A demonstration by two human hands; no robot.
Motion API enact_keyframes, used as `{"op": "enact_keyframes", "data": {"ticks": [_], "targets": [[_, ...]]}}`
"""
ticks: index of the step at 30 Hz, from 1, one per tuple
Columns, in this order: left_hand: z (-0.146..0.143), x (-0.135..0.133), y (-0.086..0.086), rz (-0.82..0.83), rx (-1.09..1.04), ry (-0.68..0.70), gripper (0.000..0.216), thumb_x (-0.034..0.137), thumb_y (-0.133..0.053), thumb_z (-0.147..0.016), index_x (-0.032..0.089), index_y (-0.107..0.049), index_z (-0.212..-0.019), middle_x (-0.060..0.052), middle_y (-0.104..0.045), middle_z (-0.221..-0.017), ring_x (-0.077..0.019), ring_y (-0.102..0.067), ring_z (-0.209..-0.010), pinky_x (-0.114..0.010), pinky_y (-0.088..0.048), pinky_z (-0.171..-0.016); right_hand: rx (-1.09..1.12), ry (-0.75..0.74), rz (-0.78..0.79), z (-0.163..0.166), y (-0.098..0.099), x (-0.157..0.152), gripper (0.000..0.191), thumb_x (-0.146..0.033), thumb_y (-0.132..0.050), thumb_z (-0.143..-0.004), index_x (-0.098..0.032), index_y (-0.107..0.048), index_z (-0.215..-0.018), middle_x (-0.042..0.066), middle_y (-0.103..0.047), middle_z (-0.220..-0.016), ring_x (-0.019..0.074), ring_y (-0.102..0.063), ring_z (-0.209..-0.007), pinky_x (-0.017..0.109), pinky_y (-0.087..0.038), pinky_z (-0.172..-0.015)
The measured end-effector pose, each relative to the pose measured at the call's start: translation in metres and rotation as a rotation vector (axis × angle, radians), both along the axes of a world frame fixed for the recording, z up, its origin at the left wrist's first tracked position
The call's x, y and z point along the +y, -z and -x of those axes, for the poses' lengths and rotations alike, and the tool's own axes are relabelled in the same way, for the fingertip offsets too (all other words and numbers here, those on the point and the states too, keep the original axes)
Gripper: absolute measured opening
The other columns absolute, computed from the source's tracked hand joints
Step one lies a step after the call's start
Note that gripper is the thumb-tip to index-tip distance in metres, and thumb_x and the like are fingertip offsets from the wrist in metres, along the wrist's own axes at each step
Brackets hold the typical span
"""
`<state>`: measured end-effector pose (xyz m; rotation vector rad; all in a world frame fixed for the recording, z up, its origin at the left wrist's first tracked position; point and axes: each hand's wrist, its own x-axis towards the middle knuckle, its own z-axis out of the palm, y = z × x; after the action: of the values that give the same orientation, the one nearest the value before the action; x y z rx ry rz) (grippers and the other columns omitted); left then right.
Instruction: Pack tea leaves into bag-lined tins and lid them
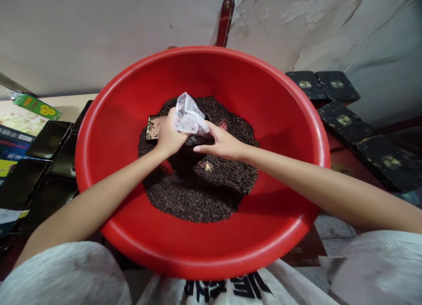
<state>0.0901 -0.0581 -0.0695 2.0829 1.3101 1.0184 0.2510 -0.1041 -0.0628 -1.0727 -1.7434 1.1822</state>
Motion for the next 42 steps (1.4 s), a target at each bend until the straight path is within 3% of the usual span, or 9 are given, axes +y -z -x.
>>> {"op": "enact_keyframes", "data": {"ticks": [2,7,11,15,20,23,27,32,42], "targets": [[-0.001,0.005,-0.003,0.044,0.008,0.088,0.041,0.028,-0.066,-0.069,0.02,-0.052,-0.107,-0.006,-0.068,-0.1,-0.0213,-0.063,-0.09,-0.033,-0.049,-0.08,-0.146,0.073,-0.063,0.0,0.003,-0.005,0.064,-0.034,-0.071,-0.064,-0.017,-0.044,-0.12,0.012,-0.055,-0.121,0.0246,-0.052,-0.111,0.039,-0.04,-0.097],[0.006,0.014,-0.008,0.16,0.057,0.364,0.042,0.032,-0.062,-0.07,0.017,-0.056,-0.109,-0.008,-0.067,-0.106,-0.0237,-0.062,-0.098,-0.037,-0.048,-0.087,-0.365,0.217,-0.186,0.011,0.003,-0.004,0.002,-0.019,-0.055,-0.08,-0.019,-0.053,-0.08,0.008,-0.061,-0.094,0.0223,-0.053,-0.093,0.04,-0.042,-0.086],[0.017,0.024,-0.015,0.265,0.052,0.555,0.054,0.03,-0.066,-0.064,0.015,-0.055,-0.114,-0.011,-0.064,-0.115,-0.0244,-0.06,-0.102,-0.037,-0.047,-0.09,-0.257,0.31,-0.233,0.011,-0.006,0.008,0.013,-0.017,-0.059,-0.077,-0.018,-0.05,-0.069,0.004,-0.058,-0.083,0.0176,-0.052,-0.085,0.034,-0.042,-0.08],[0.021,0.027,-0.022,0.414,0.078,0.661,0.039,0.036,-0.062,-0.069,0.015,-0.06,-0.102,-0.009,-0.069,-0.098,-0.0203,-0.064,-0.087,-0.036,-0.05,-0.083,0.014,0.476,-0.096,0.011,-0.007,0.02,0.018,-0.018,-0.066,-0.069,-0.019,-0.049,-0.076,-0.001,-0.058,-0.077,0.0121,-0.053,-0.073,0.028,-0.045,-0.068],[0.012,0.016,-0.014,0.271,0.049,0.393,0.025,0.036,-0.06,-0.072,0.015,-0.062,-0.086,-0.004,-0.068,-0.083,-0.0174,-0.062,-0.075,-0.032,-0.05,-0.073,0.248,0.734,0.136,0.017,0.002,0.027,0.024,-0.026,-0.068,-0.068,-0.02,-0.045,-0.069,0.0,-0.057,-0.071,0.0107,-0.054,-0.061,0.03,-0.049,-0.063],[0.006,0.009,-0.004,0.028,0.103,0.171,0.011,0.028,-0.059,-0.073,0.017,-0.06,-0.075,-0.002,-0.064,-0.075,-0.0166,-0.057,-0.071,-0.03,-0.047,-0.07,0.335,0.582,0.182,0.018,0.001,0.019,0.021,-0.032,-0.066,-0.072,-0.018,-0.051,-0.076,0.004,-0.063,-0.079,0.0136,-0.06,-0.07,0.033,-0.052,-0.072],[0.003,0.004,0.007,-0.176,0.132,0.013,0.008,0.023,-0.062,-0.07,0.02,-0.057,-0.065,-0.003,-0.057,-0.078,-0.0189,-0.053,-0.079,-0.034,-0.045,-0.073,0.032,0.35,-0.137,0.013,0.002,0.001,0.046,-0.03,-0.077,-0.061,-0.016,-0.06,-0.101,0.009,-0.064,-0.106,0.02,-0.06,-0.095,0.038,-0.048,-0.088],[0.001,0.002,0.011,-0.18,0.179,-0.079,0.012,0.026,-0.065,-0.068,0.02,-0.056,-0.063,-0.001,-0.058,-0.068,-0.0215,-0.049,-0.079,-0.039,-0.041,-0.077,-0.28,0.316,-0.395,0.005,0.016,0.007,0.031,-0.02,-0.064,-0.076,-0.021,-0.064,-0.107,0.006,-0.066,-0.109,0.0197,-0.057,-0.104,0.039,-0.042,-0.093],[0.009,0.001,0.013,-0.104,0.054,0.054,0.042,0.044,-0.031,-0.087,0.021,-0.053,-0.06,-0.004,-0.06,-0.065,-0.0197,-0.055,-0.072,-0.04,-0.041,-0.078,-0.412,0.284,-0.197,-0.001,0.002,0.05,0.007,-0.015,-0.065,-0.073,-0.018,-0.072,-0.074,0.004,-0.067,-0.077,0.0184,-0.057,-0.079,0.037,-0.042,-0.08]]}}
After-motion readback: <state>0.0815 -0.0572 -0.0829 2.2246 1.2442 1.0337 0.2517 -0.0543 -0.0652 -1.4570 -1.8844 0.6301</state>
